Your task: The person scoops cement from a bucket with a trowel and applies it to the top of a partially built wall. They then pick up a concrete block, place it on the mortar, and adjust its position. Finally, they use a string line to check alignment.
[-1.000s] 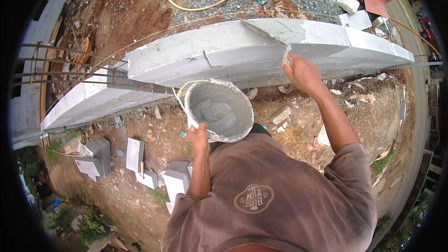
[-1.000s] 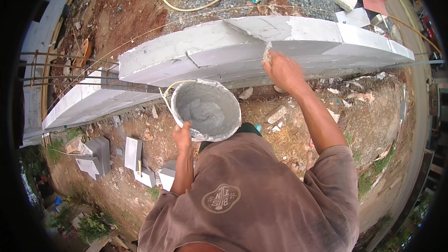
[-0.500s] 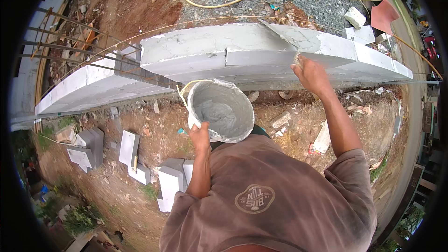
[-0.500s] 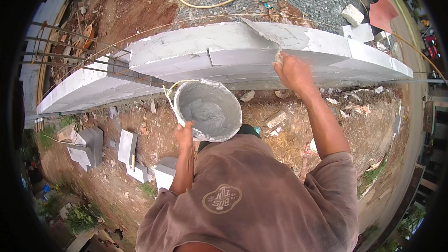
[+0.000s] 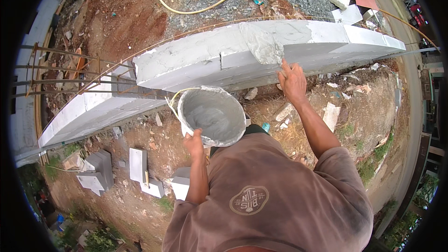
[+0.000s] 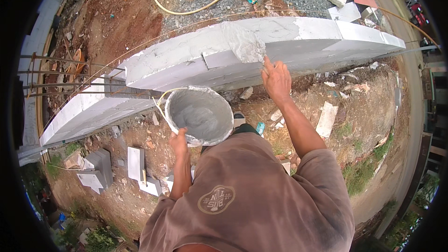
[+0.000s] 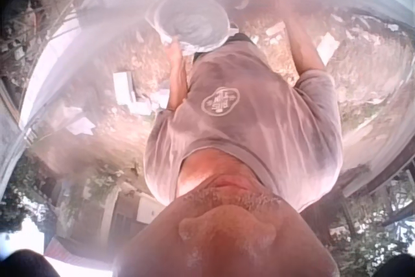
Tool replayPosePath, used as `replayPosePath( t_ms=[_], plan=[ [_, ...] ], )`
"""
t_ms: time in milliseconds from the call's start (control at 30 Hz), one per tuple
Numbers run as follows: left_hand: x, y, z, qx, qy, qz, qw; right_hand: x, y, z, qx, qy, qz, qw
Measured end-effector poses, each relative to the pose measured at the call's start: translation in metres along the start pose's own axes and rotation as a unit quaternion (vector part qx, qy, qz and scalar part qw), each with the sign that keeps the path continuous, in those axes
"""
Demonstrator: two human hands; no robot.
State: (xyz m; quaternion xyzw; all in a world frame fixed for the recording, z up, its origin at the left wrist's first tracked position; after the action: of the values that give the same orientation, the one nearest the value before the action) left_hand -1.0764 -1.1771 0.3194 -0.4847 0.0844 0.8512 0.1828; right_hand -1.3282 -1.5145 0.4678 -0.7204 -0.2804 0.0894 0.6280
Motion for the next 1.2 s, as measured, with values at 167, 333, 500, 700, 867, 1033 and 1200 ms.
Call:
replayPosePath(
  t_ms=[167, 333, 500, 700, 867, 1033, 1200],
  plan=[
    [-0.006, -0.006, -0.011, 0.016, -0.006, -0.049, 0.999, -0.086, 0.001, 0.028, -0.054, 0.173, -0.005, 0.983],
    [-0.019, -0.003, -0.010, 0.025, -0.004, -0.058, 0.998, -0.091, 0.017, 0.083, -0.046, 0.170, -0.070, 0.982],
    [-0.022, 0.002, -0.014, 0.063, -0.005, -0.062, 0.996, -0.039, 0.022, 0.138, 0.068, 0.163, -0.170, 0.969],
    [-0.022, 0.002, -0.016, 0.096, 0.002, -0.086, 0.992, 0.079, 0.110, 0.135, 0.420, 0.052, -0.107, 0.900],
    [-0.028, 0.002, -0.013, 0.129, 0.013, -0.058, 0.990, 0.163, 0.209, 0.146, 0.477, -0.057, -0.085, 0.873],
    [-0.032, -0.040, -0.022, 0.082, -0.005, -0.045, 0.996, 0.165, 0.152, 0.141, 0.641, 0.158, -0.318, 0.680],
    [-0.033, -0.068, -0.027, 0.033, 0.005, 0.007, 0.999, 0.177, 0.053, 0.084, 0.570, 0.145, -0.384, 0.712]
  ],
)
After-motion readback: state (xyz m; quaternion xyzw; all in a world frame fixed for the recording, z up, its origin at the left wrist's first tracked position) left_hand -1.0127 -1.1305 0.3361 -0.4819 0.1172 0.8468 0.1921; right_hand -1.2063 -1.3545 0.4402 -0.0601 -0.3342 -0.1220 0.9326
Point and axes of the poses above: each hand's wrist, its own z-axis away from the middle knuckle, its own y-axis out of the palm, x = y × z, the point moved 10 cm from there along -z, towards the middle knuckle, and after that the axes turned 2 degrees about x, right-handed, at the moved point
